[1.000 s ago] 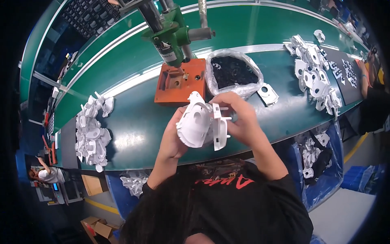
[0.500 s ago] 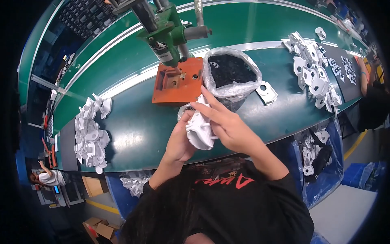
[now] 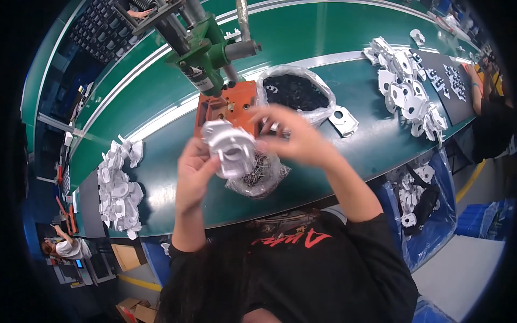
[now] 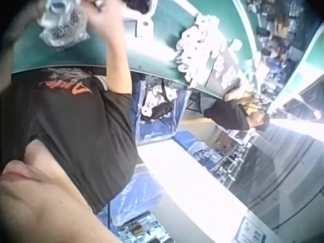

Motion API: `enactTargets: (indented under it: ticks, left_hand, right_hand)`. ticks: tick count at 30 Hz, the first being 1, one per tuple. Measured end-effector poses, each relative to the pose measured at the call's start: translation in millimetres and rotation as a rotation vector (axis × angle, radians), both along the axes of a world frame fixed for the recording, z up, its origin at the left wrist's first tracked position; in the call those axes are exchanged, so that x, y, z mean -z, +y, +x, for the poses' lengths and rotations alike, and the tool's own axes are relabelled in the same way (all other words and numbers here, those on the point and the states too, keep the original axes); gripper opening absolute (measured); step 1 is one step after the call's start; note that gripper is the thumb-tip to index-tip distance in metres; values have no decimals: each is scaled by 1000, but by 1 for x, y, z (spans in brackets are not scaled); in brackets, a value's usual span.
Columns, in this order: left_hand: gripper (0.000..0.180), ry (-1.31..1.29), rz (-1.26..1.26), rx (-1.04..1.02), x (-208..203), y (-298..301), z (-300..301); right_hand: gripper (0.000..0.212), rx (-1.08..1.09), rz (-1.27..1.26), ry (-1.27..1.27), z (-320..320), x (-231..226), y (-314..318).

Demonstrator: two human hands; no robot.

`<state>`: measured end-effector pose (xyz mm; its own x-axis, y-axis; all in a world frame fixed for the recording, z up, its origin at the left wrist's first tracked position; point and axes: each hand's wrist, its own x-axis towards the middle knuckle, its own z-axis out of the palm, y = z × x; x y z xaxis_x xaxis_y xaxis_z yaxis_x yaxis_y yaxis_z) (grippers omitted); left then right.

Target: Manually assembling white plastic components by inserting pins and using a hand-operated mechanical press.

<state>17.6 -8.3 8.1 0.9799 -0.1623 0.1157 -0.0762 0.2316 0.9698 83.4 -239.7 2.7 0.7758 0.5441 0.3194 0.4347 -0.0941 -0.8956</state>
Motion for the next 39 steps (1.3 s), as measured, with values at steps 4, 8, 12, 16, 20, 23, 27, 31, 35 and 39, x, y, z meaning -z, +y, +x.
enactTargets:
  ticks: [4, 8, 12, 16, 20, 23, 27, 31, 35, 39]
  left_hand:
    - [10, -238, 771, -314, -11, 14, 31]
    - [12, -723, 1330, -354, 22, 31, 71]
    - [10, -634, 1282, -325, 37, 34, 94]
    - [10, -441, 1226, -177, 33, 33, 92]
    - [11, -587, 1199, -193, 40, 38, 97]
    - [11, -660, 1204, -195, 47, 40, 99]
    - [10, -721, 1123, -268, 62, 45, 97]
    - [11, -708, 1111, -295, 63, 39, 95]
    - [12, -756, 1131, -355, 66, 42, 96]
    - [12, -793, 1162, -372, 69, 45, 98]
  right_hand:
    - [29, 695, -464, -206, 81, 64, -31]
    - [23, 816, -700, -500, 109, 102, -35]
    - [19, 820, -554, -399, 113, 105, -30]
    - [16, 818, -460, -326, 104, 95, -30]
    - [22, 802, -503, -280, 102, 89, -27]
    - [28, 840, -356, -336, 101, 81, -17]
    - [20, 483, -135, -285, 78, 42, 34]
    - [17, 357, -120, -403, 85, 56, 75]
    - [16, 290, -307, -694, 85, 58, 86]
    - [23, 220, -326, -768, 78, 52, 84]
